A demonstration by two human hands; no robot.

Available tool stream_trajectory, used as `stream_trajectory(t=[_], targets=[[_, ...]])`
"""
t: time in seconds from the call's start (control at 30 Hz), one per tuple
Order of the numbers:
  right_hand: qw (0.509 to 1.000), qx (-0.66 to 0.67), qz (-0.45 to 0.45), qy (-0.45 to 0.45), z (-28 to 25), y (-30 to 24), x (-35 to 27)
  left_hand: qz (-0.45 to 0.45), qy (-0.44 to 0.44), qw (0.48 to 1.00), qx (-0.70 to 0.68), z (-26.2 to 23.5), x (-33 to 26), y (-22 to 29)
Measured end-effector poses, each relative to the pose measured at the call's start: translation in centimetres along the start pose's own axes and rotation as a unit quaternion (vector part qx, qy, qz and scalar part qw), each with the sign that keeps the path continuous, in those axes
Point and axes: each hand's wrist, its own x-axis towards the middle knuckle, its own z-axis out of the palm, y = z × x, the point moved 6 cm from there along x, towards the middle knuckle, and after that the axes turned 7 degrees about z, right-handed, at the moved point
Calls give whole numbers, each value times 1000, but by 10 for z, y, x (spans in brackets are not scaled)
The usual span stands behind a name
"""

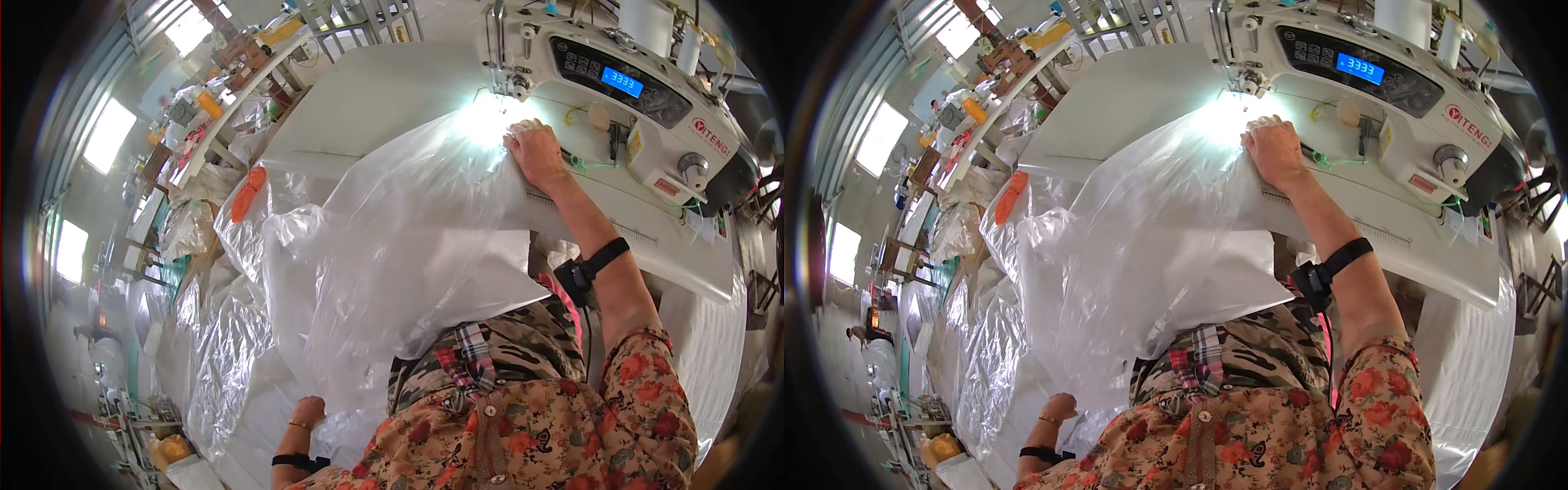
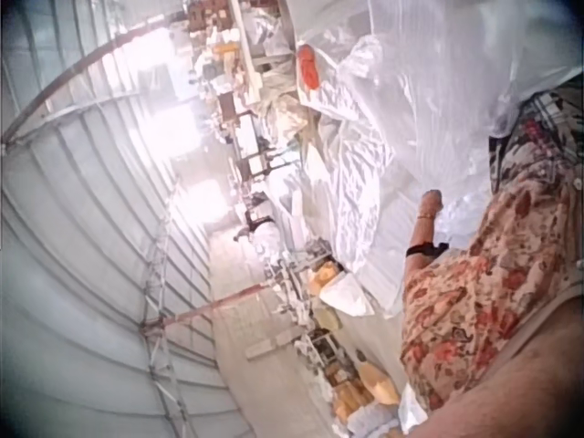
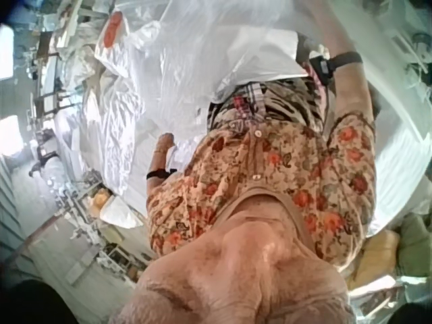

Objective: The person is sewing large white plastic or fabric sheets using an industrial sewing machine.

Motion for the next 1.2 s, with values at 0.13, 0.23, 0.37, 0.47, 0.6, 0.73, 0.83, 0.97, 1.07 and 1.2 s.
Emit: stream_trajectory(t=[0.13, 0.23, 0.37, 0.47, 0.6, 0.73, 0.83, 0.97, 1.07, 1.2], targets=[[1000, -8, 1, -15, 0, -1, 2, 108, 112, 976, -153, -133, -16, 73], [1000, 21, -10, 15, -14, -7, 1, 236, 325, 894, -196, -267, -52, 152], [982, 117, -74, 126, -56, -31, -23, 370, 552, 709, -237, -376, -49, 231], [953, 189, -148, 183, -85, -57, -77, 329, 540, 691, -351, -381, -5, 249], [945, 317, -68, 39, -66, -74, -152, 264, 491, 759, -337, -364, 38, 246], [905, 402, 128, -58, -4, -48, -200, 298, 369, 606, -638, -349, 44, 228], [797, 450, 403, -16, 50, 0, -221, 293, 322, 611, -661, -344, 33, 223], [888, 349, 256, 153, 52, 7, -210, 293, 300, 561, -713, -346, 27, 225], [857, 458, 227, 62, 46, -10, -194, 296, 314, 591, -681, -352, 16, 225], [806, 407, 349, -253, 10, -38, -194, 293, 310, 615, -663, -362, -3, 227]])
